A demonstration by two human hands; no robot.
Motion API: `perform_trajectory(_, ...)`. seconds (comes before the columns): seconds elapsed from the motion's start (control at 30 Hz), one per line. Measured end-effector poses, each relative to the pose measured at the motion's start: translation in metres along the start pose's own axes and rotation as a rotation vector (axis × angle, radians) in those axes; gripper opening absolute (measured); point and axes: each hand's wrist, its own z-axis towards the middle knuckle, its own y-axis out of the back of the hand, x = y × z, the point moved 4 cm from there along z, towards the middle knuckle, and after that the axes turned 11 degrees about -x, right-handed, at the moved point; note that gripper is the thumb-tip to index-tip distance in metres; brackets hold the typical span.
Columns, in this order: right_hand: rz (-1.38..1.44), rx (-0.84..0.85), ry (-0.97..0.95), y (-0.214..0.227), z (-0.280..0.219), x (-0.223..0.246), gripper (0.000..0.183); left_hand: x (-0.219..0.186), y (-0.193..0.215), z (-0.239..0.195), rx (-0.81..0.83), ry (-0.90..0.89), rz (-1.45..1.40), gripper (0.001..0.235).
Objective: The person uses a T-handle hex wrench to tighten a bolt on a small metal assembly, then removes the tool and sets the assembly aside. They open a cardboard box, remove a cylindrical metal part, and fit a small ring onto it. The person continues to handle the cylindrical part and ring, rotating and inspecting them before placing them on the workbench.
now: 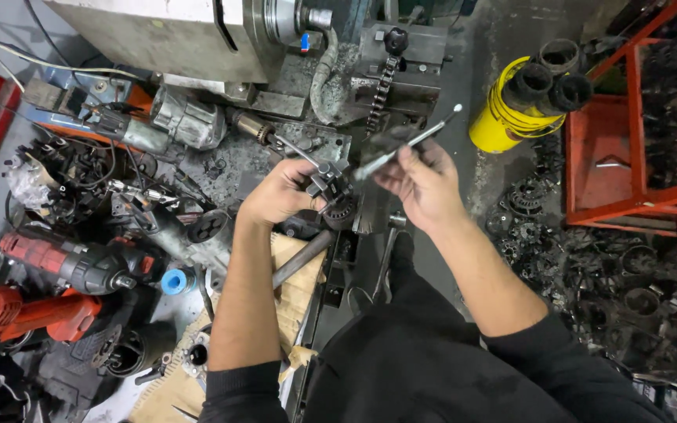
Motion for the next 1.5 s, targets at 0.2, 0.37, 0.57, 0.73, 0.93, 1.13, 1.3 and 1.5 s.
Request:
perform_trajectory(0.2,-0.083,0.001,0.03,0.018,0.033,-0.021,0.029,0.024,0.009,-0.001,0.004,0.022,-0.03,0.057)
perform_trajectory(0.37,-0.033,0.023,0.079,-0.017,0.015,-0.002,0.025,0.016,0.007,-0.004,0.0,0.006,-0.003,0.053)
perform_trajectory(0.57,-0.081,0.042,0.179,0.01,0.054,-0.023,0.027,0.024,0.008,-0.005,0.004,0.004,-0.009,0.055)
perform_trajectory(0.73,-0.28,0.035,0.16,0.003,0.036,-0.014,0.028,0.013,0.002,-0.008,0.001,0.0,-0.041,0.055)
perform_trajectory(0.93,-0.13,0.017,-0.027,0.005,0.042,-0.027,0.029,-0.007,-0.008,-0.01,-0.028,-0.037,-0.099,0.063)
perform_trajectory(1.13,-0.105,0.011,-0.038,-0.016,0.015,-0.012,0.025,-0.001,-0.007,-0.005,-0.022,-0.038,-0.085,0.065)
perform_trajectory(1.3,-0.274,0.008,0.214,0.029,0.072,-0.036,0.03,-0.005,-0.011,-0.003,-0.006,-0.031,-0.099,0.066)
perform_trajectory(1.5,-0.156,0.024,0.036,-0.021,0.007,-0.002,0.023,-0.002,-0.009,-0.001,-0.008,-0.042,-0.086,0.066)
